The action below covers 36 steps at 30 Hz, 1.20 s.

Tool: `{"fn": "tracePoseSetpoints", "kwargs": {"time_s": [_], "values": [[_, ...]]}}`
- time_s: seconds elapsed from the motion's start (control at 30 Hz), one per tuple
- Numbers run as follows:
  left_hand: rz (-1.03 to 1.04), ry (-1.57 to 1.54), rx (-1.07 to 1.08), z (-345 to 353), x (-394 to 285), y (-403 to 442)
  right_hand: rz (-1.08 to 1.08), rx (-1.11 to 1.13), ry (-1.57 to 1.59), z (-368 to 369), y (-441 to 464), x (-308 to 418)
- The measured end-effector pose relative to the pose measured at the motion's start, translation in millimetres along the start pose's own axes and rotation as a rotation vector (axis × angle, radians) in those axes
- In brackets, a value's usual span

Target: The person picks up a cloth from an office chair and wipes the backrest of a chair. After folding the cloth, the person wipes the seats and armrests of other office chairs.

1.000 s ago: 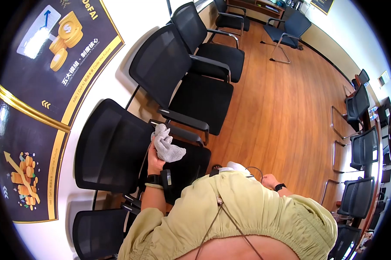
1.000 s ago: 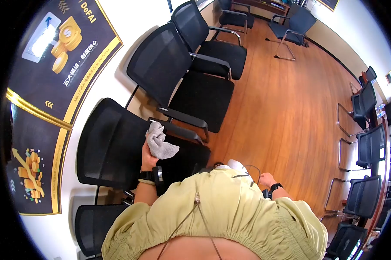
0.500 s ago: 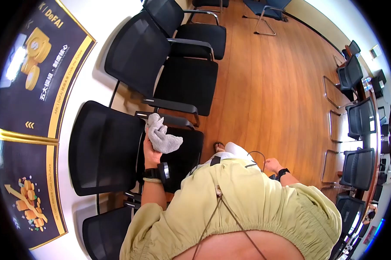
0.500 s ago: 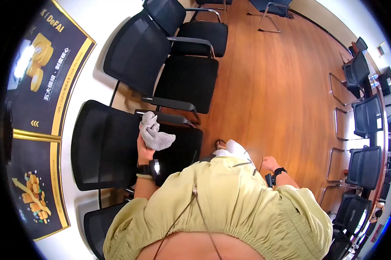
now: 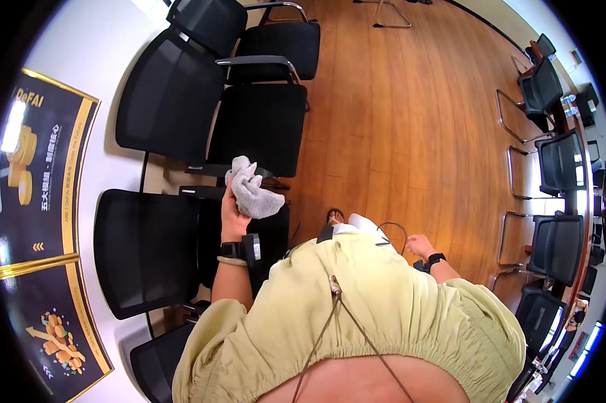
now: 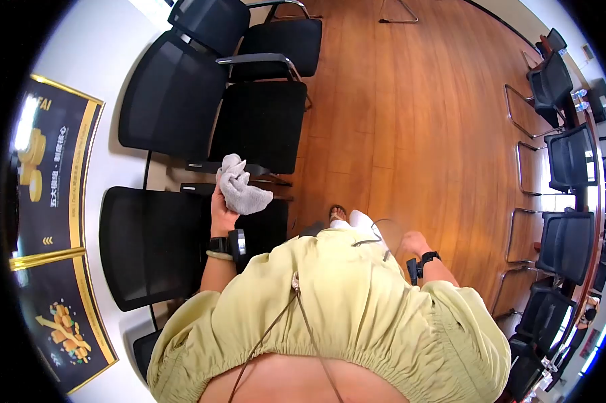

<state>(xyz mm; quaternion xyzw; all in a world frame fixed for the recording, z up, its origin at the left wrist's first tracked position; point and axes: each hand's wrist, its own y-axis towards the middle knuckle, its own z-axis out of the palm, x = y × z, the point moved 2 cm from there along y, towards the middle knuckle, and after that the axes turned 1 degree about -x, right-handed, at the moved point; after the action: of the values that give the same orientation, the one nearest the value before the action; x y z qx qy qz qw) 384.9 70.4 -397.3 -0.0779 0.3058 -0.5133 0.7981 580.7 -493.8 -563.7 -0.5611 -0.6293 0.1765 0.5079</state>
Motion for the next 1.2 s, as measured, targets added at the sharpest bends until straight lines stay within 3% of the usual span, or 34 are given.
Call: {"fn": "tracePoseSetpoints", "kwargs": {"time_s": [0.1,0.2,0.3,0.4,0.47,0.6,0.83,0.97,1.07,1.1,1.2], "values": [[-0.029,-0.007,0.001,17.5,22.5,30.3,-0.135,-0.025,0.078,-20.0,21.0,-33.1],[-0.046,0.055,-0.058,23.8,36.9,54.9,0.07,-0.055,0.443,-46.0,13.8,-35.3],[-0.089,0.053,-0.109,28.0,47.7,72.4,0.12,-0.101,0.334,-62.3,9.9,-32.1],[-0.168,0.076,-0.196,34.3,54.1,80.2,-0.123,-0.08,-0.018,-56.4,51.6,-89.8],[-0.203,0.134,-0.274,26.7,58.7,91.5,-0.141,-0.075,-0.053,-55.4,48.5,-80.2],[-0.303,0.278,-0.287,5.2,68.0,121.0,0.235,-0.151,0.347,-51.1,8.3,-20.4],[-0.456,0.411,-0.348,-8.8,70.9,203.0,0.222,-0.143,0.339,-71.0,25.2,15.9],[-0.409,0.773,-0.436,-24.3,58.5,264.6,0.231,-0.165,0.353,-100.0,48.2,69.1],[-0.424,0.937,-0.304,-24.0,40.4,341.3,0.192,-0.195,0.267,-126.6,81.2,98.9],[-0.444,0.904,-0.183,28.9,19.9,352.3,0.174,-0.205,0.224,-132.7,92.7,103.0],[-0.043,1.102,-0.082,173.6,-44.7,389.8,0.263,-0.154,0.39,-170.8,94.3,165.5]]}}
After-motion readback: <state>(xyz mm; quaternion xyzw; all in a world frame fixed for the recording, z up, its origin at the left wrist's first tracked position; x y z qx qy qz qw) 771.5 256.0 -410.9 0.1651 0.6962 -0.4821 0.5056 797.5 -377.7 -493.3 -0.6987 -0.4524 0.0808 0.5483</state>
